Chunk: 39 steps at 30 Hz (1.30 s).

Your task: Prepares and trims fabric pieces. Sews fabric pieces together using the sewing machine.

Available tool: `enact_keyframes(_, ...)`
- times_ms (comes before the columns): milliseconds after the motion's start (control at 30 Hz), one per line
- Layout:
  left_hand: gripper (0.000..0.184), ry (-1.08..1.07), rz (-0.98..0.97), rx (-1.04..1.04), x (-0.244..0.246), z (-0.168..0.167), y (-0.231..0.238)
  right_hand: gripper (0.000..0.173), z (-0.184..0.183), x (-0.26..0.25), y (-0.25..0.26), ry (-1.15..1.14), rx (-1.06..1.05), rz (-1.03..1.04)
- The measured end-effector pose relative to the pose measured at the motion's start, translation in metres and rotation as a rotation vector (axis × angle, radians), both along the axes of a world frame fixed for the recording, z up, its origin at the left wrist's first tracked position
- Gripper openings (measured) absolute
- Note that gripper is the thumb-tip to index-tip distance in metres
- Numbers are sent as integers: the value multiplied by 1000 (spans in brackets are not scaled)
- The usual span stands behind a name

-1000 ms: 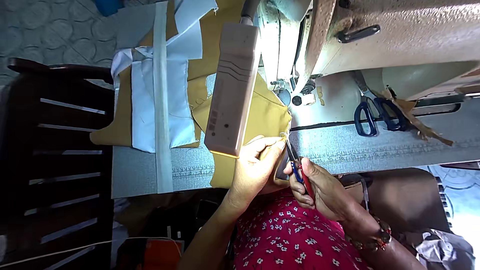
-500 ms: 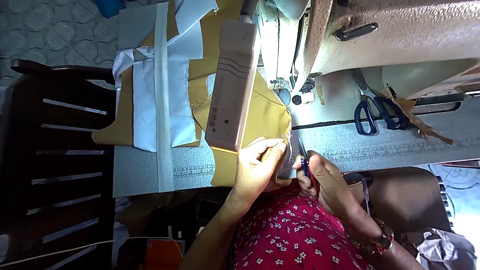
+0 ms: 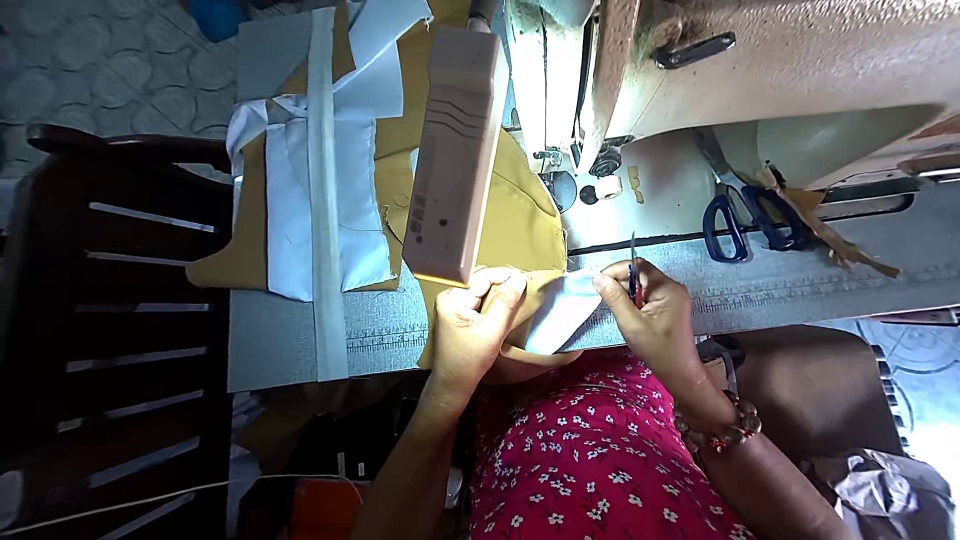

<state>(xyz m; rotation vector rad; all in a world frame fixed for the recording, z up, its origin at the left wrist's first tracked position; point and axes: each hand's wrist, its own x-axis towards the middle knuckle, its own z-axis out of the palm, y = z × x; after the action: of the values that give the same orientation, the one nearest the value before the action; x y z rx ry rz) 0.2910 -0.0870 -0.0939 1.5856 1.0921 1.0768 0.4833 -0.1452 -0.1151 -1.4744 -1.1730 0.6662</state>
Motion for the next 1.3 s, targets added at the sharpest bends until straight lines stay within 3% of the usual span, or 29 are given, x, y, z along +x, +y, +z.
enact_keyframes(233,13,66,-127,43,8,-1,-7,8,-5,-1,-7,-114,116,91)
enact_keyframes(333,11,153,-30,126,-10,-7,6,11,-16,20,-4,-87,-29,-90)
enact_keyframes(433,13,94,-54,129,11,-13,-5,12,-14,-4,-3,-5,-4,-65)
enact_keyframes(500,12,30,-75,72,2,-6,3,19,-8,10,-9,-90,-96,-81)
enact_keyframes(633,47,-75,-498,-135,-8,5,9,54,0,58,-33,-341,-276,-128)
enact_keyframes(667,45,10,-500,-32,-4,2,9,55,2,70,-39,-395,-260,-162)
enact_keyframes(767,35,403,-159,271,8,-25,11,47,11,116,-58,-541,-288,-291)
enact_keyframes(867,67,823,-67,154,14,-39,18,47,2,175,-71,-667,-386,-508)
enact_keyframes(933,76,972,-113,137,15,-35,32,46,-8,205,-73,-731,-463,-594)
enact_keyframes(1033,73,979,-297,282,-5,-35,87,42,-20,234,-68,-815,-459,-500)
enact_keyframes(1167,84,1034,-523,592,-51,-60,183,39,-37,256,-63,-826,-316,-393)
enact_keyframes(1233,71,952,-454,628,-48,-47,177,43,-35,250,-69,-822,-244,-409)
enact_keyframes(1300,49,862,-300,527,-33,-34,141,42,-20,212,-73,-822,-151,-476)
